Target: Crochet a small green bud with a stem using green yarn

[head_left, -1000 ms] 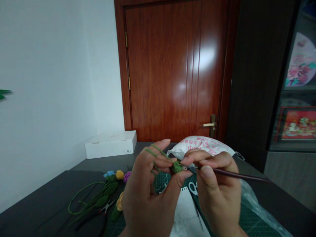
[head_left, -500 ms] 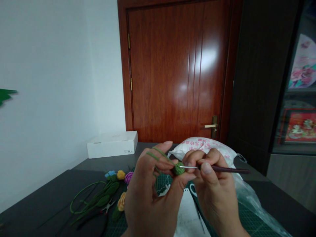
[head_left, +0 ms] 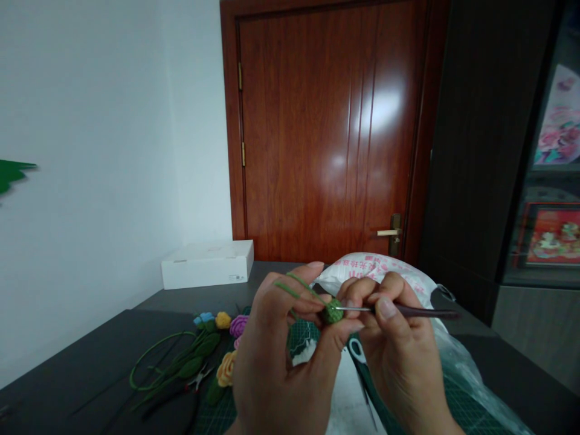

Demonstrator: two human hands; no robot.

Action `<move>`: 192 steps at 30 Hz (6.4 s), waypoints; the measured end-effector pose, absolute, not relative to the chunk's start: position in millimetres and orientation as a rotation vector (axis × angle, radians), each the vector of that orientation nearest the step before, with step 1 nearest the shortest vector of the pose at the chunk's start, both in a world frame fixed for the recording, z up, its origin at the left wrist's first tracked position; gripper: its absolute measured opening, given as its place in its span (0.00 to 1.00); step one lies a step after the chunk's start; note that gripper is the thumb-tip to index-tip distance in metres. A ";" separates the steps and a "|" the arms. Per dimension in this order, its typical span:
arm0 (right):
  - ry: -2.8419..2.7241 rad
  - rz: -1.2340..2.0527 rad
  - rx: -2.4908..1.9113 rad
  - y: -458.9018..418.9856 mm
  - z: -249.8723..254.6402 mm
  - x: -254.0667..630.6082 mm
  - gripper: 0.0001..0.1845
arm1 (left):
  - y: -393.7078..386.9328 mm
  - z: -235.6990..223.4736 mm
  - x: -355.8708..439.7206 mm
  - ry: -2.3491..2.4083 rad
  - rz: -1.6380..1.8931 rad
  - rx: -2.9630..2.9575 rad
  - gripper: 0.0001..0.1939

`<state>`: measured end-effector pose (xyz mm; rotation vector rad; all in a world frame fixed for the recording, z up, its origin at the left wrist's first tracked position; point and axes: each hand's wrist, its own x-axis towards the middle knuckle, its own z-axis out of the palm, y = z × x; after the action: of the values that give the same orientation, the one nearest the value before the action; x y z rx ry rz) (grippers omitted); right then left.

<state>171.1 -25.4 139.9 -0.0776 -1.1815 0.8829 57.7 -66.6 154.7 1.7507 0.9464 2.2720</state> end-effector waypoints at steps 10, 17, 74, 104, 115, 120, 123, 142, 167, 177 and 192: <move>-1.286 0.786 -0.104 -28.9 146.6 179.7 0.10 | -65.9 152.6 54.6 0.955 2.248 1.787 0.18; -1.345 0.825 -0.064 -27.3 143.7 184.1 0.09 | -66.4 150.1 53.7 1.011 2.261 1.831 0.18; -1.430 0.639 -0.177 -23.5 148.7 190.0 0.01 | -38.9 163.5 35.7 0.372 1.524 1.555 0.38; -1.446 0.422 -0.135 -33.3 151.6 191.7 0.05 | -55.1 169.3 43.8 0.799 1.848 1.690 0.29; -1.525 0.193 -0.103 -32.2 136.4 186.8 0.13 | -64.2 155.9 45.4 1.043 2.096 1.794 0.14; -1.431 0.262 -0.074 -29.7 133.3 176.9 0.11 | -68.3 158.8 48.6 1.069 2.119 1.763 0.15; -1.372 0.353 -0.057 -27.9 133.0 172.8 0.07 | -69.1 159.8 50.2 1.031 2.119 1.730 0.19; -1.278 0.775 -0.015 -26.8 140.0 172.5 0.04 | -61.3 161.4 48.2 0.851 2.018 1.831 0.31; -1.365 0.513 -0.017 -25.0 136.0 172.9 0.06 | -58.4 161.5 43.5 0.955 2.074 1.984 0.22; -1.266 0.876 -0.018 -22.0 138.6 171.3 0.08 | -58.3 165.5 42.6 0.758 1.953 1.871 0.32; -1.245 0.800 -0.038 -27.9 140.9 174.9 0.09 | -56.5 169.4 37.0 0.529 1.753 1.739 0.25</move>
<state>174.9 -27.9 140.9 -0.0384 -1.2450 0.7996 37.0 -56.5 169.4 1.7395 0.5292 1.7527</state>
